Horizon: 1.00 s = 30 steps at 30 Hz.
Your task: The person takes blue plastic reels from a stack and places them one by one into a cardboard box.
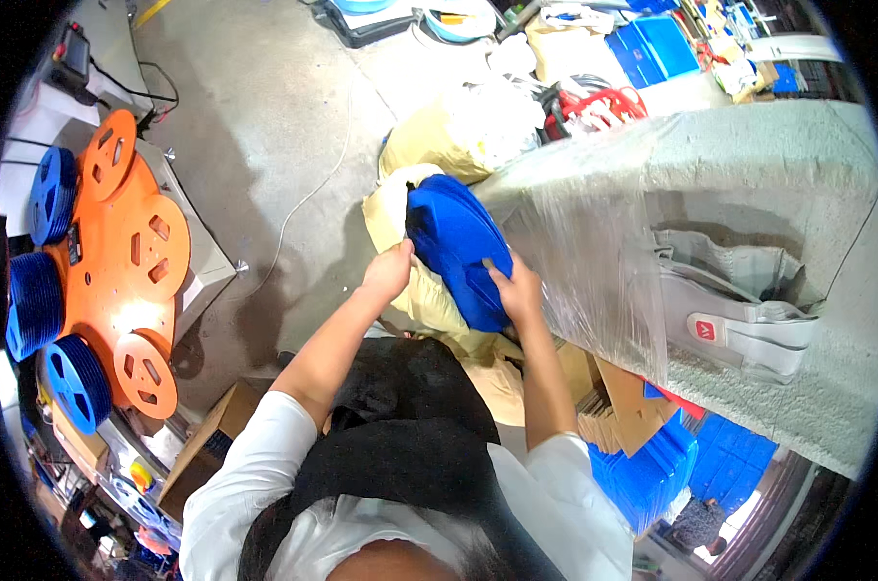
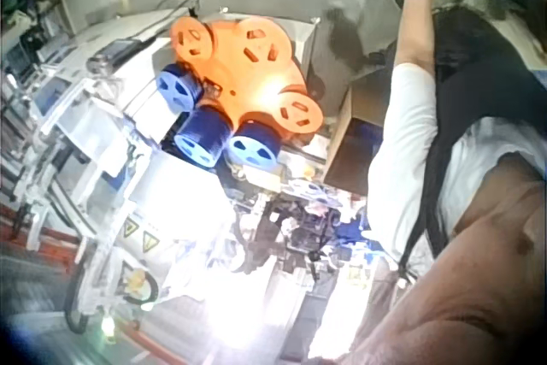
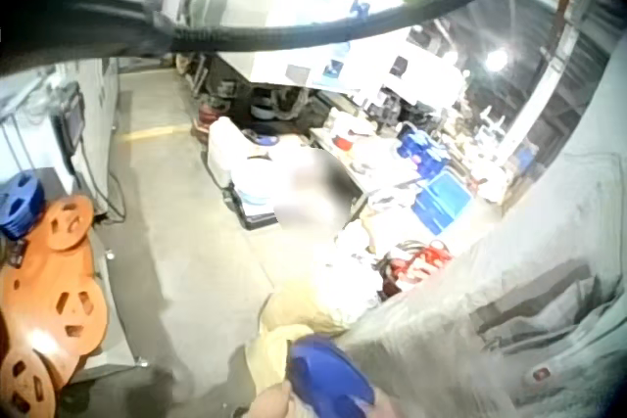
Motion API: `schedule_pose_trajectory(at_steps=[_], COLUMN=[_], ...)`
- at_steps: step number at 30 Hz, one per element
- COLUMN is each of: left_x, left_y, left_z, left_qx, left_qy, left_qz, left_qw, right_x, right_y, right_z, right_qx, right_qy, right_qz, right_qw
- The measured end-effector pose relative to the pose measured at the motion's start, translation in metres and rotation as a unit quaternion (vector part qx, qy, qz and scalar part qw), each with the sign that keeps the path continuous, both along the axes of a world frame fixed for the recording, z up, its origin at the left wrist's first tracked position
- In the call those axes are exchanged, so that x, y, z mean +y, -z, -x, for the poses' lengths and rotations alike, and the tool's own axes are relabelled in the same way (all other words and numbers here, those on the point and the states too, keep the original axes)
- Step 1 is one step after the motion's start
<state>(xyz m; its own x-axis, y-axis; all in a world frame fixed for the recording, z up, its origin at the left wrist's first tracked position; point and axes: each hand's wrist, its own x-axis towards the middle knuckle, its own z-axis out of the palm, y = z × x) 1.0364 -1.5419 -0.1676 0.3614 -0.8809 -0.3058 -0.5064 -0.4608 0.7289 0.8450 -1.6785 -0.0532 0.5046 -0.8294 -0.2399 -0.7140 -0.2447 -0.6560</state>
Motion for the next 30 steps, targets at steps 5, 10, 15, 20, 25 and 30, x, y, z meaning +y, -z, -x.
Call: schedule_pose_trajectory(at_steps=[5,10,15,20,25,30], left_x=[0.015,0.022,0.016,0.093,0.283,0.482], left_y=[-0.014,-0.017,0.012,-0.018,-0.039,-0.021], left_z=[0.006,0.032,0.056,-0.016,-0.052,-0.016], left_qx=[-0.012,0.079,-0.018,0.08,0.102,0.032], left_qy=[0.002,0.008,0.014,0.011,-0.167,-0.372], left_qz=[-0.011,0.03,0.232,0.077,-0.064,-0.164], left_qw=[1.0,0.996,0.973,0.994,0.979,0.913], right_x=[0.023,-0.008,-0.053,-0.018,0.066,0.173], right_y=[-0.046,0.088,0.16,0.097,0.08,0.159], right_z=[-0.02,-0.038,0.021,0.039,-0.003,-0.138], right_qx=[0.122,0.165,0.016,0.043,0.083,0.092], right_qy=[-0.112,-0.097,0.058,0.078,-0.067,-0.182], right_qz=[-0.002,-0.022,-0.239,-0.091,-0.135,-0.147], right_qw=[0.986,0.981,0.969,0.992,0.985,0.968])
